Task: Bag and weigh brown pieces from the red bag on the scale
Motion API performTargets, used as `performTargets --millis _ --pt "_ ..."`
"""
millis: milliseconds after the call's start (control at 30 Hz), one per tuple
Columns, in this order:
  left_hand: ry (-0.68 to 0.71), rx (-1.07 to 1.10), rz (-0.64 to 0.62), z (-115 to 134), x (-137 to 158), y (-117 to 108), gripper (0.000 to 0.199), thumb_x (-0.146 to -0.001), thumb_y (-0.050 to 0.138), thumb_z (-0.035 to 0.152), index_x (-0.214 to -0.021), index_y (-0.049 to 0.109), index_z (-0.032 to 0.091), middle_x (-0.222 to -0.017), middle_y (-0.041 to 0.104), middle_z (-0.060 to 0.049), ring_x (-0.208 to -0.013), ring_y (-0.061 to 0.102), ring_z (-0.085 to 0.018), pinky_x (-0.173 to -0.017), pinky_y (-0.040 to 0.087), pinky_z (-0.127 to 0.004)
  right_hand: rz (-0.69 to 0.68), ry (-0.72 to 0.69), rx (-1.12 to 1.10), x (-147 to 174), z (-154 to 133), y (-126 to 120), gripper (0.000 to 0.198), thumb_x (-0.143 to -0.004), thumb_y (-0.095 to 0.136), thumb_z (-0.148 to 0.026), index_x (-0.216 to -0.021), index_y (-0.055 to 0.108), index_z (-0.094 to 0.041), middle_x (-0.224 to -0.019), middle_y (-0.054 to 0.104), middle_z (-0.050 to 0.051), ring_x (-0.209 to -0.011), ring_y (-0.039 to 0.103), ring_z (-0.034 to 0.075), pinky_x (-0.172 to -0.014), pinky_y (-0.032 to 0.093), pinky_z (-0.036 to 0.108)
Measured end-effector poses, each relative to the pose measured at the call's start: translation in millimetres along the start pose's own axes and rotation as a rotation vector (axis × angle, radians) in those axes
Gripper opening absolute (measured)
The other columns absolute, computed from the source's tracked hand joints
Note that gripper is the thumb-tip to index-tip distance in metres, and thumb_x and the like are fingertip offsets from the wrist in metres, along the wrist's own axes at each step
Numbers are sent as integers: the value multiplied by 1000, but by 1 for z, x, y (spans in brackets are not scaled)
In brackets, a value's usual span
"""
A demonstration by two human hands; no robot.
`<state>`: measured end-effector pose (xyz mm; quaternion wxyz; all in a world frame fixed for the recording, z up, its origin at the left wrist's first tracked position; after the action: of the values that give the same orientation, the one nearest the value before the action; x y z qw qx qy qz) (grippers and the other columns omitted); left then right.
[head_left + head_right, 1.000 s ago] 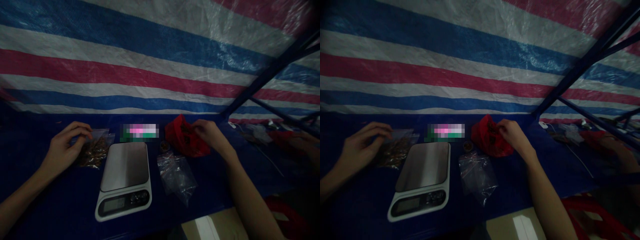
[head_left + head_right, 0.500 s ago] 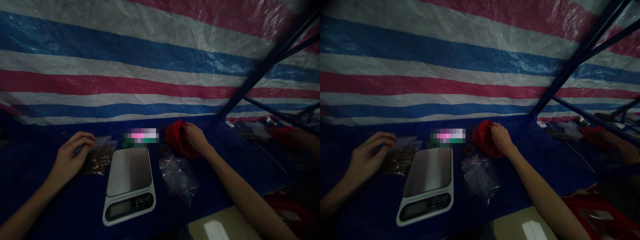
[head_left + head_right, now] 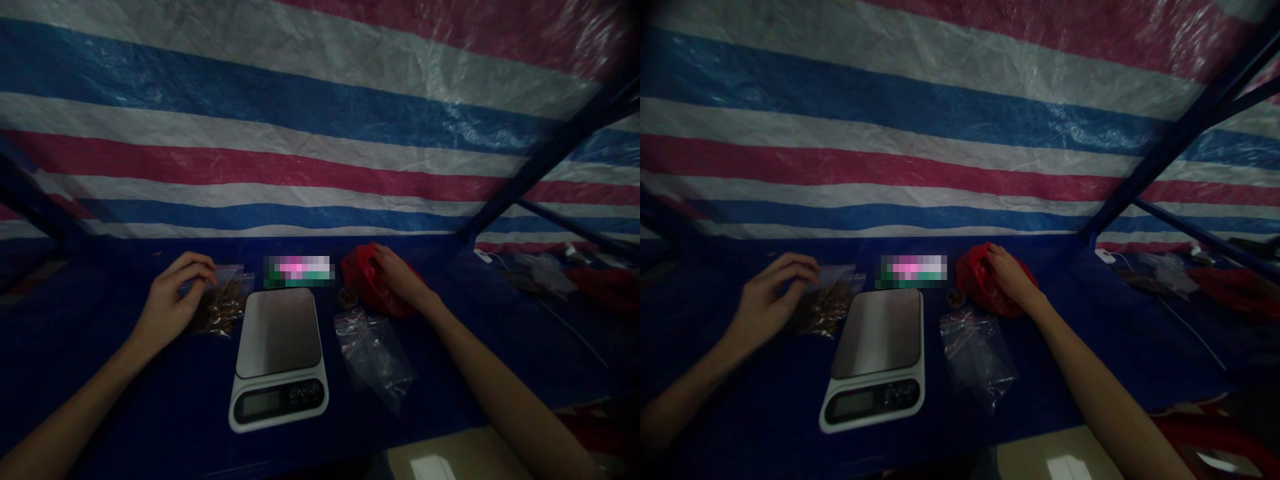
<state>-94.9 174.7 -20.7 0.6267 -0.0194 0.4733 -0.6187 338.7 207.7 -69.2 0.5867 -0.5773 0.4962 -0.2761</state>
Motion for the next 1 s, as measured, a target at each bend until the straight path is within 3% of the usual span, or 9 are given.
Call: performTargets --millis 100,300,533,767,1000 --pt "7 -6 -2 1 0 0 21 -92 53 18 -78 68 22 -104 66 -2 -100 66 -21 -94 50 -37 20 19 3 0 4 -2 35 -93 42 -4 -117 68 -10 -123 65 22 -112 62 32 -102 53 49" --pt "6 -24 -17 3 0 1 23 -93 51 18 -78 68 21 -104 65 -2 -100 65 -20 -92 49 -36 -17 -51 -57 3 0 -2 37 -96 44 -7 -125 65 -15 -131 65 17 -119 61 29 -108 50 45" --pt "-2 -50 -27 0 2 3 23 -95 52 20 -79 68 22 -106 66 -2 -100 66 -20 -92 49 -38 -8 -7 -59 1 1 -7 30 -94 48 -7 -110 71 -16 -118 69 17 -108 65 29 -96 53 40" --pt "-1 -62 -26 -2 3 3 22 -95 53 21 -79 68 24 -106 66 -1 -101 66 -20 -92 49 -38 152 29 -220 4 7 -31 28 -95 51 -12 -109 74 -18 -104 72 10 -92 70 26 -84 54 38" --pt "-8 -79 -29 -5 2 5 22 -94 53 20 -77 67 24 -104 66 0 -100 66 -20 -92 48 -36 254 77 -202 15 15 -57 25 -95 59 -19 -111 77 -20 -108 77 9 -97 73 27 -89 56 41"
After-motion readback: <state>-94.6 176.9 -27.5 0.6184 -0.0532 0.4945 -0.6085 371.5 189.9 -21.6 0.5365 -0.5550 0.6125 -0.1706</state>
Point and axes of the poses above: each hand's wrist, its own x-axis away from the middle knuckle, its own y-axis out of the palm, z = x × y, the point moved 8 cm from there along -x, towards the middle knuckle
